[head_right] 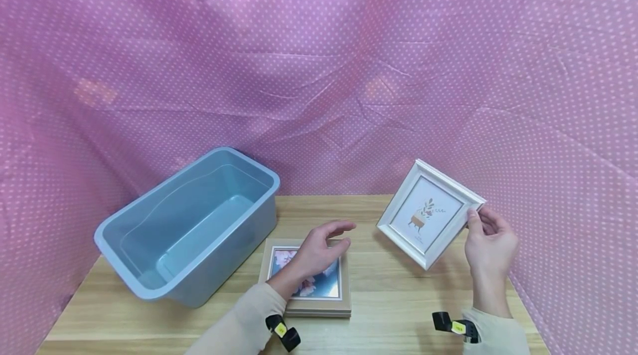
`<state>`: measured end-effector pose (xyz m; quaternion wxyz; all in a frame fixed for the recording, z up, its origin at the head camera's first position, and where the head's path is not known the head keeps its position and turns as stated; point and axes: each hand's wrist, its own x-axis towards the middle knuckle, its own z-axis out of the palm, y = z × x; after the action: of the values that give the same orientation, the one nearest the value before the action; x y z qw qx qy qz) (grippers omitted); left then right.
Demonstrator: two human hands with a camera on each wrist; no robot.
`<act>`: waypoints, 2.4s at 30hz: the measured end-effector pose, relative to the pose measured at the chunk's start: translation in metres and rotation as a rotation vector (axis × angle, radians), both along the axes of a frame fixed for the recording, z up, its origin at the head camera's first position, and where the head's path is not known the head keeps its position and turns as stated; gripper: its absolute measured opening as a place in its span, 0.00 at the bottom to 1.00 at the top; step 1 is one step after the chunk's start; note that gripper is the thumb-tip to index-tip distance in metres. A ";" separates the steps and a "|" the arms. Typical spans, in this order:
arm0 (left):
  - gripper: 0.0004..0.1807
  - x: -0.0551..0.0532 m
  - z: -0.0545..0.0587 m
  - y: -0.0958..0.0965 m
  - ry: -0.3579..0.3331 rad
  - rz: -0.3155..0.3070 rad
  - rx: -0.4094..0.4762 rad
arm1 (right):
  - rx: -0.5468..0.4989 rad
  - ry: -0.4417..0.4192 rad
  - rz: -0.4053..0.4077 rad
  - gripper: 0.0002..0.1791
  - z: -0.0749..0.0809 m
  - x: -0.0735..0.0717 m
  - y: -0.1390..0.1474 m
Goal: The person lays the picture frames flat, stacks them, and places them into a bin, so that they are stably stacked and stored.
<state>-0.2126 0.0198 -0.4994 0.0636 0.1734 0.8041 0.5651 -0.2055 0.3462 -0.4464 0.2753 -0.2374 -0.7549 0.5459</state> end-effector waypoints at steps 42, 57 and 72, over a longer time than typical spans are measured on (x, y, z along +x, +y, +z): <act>0.24 0.001 0.006 -0.003 -0.022 0.031 -0.014 | 0.084 0.039 0.049 0.21 0.036 0.020 -0.030; 0.25 0.000 0.007 -0.006 -0.014 0.017 0.001 | 0.107 0.049 0.086 0.20 0.050 0.025 -0.043; 0.29 0.000 0.006 -0.014 -0.006 -0.061 0.006 | 0.085 0.111 0.116 0.19 0.056 0.031 -0.053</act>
<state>-0.2121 0.0062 -0.4938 0.0827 0.1964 0.7967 0.5656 -0.1749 0.2936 -0.3905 0.2946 -0.1505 -0.7735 0.5406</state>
